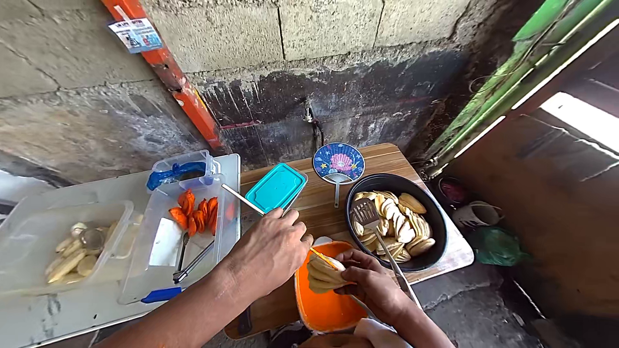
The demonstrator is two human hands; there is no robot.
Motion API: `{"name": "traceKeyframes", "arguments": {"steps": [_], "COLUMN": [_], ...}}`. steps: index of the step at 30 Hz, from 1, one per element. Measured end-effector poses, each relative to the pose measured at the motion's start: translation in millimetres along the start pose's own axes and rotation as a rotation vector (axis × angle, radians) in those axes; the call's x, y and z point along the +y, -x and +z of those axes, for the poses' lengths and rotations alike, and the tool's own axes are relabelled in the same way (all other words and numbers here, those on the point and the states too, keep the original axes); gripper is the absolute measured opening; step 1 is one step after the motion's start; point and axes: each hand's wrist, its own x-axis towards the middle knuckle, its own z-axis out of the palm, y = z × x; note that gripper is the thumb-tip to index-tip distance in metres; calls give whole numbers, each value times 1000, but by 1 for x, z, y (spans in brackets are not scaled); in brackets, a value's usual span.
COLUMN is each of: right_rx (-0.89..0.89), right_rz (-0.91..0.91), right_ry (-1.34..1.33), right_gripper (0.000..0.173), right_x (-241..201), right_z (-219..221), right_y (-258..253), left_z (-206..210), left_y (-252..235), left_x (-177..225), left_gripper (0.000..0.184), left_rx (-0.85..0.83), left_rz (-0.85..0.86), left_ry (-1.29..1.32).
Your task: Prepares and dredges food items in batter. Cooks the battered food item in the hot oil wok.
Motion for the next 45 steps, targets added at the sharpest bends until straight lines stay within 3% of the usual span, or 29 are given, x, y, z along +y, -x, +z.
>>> {"name": "traceKeyframes", "arguments": {"steps": [8,12,22,25,29,31,36,41,45], "right_rx": [38,47,82,37,43,130,123,154,200], "right_rz": [-11,15,63,55,15,22,377,509,572], "right_ry": [80,115,264,330,623,823,1420,1560,1500], "right_gripper": [25,22,21,24,52,54,47,49,40], "right_x": [-3,-3,-7,-8,-2,11,73,119,113], "right_z": [0,3,12,6,-24,-41,-56,-59,-51], "right_y": [-2,-3,-5,-8,-17,-15,0,-12,-6], "left_z": [-12,-19,-5,5,39,65,120,168,159], "left_y": [-13,-21,-30,-27,-14,-5,5,-20,-34], "left_x": [13,27,49,45,36,40,60,75,67], "left_gripper": [21,19,21,21,34,39,37,32,32], "left_rx": [-58,-176,-272,-272,-500,-603,-817,-957,-1048], "left_rz": [34,81,119,24,-246,-423,-748,-782,-702], "left_ry": [-39,2,-23,68,383,508,677,753,661]}}
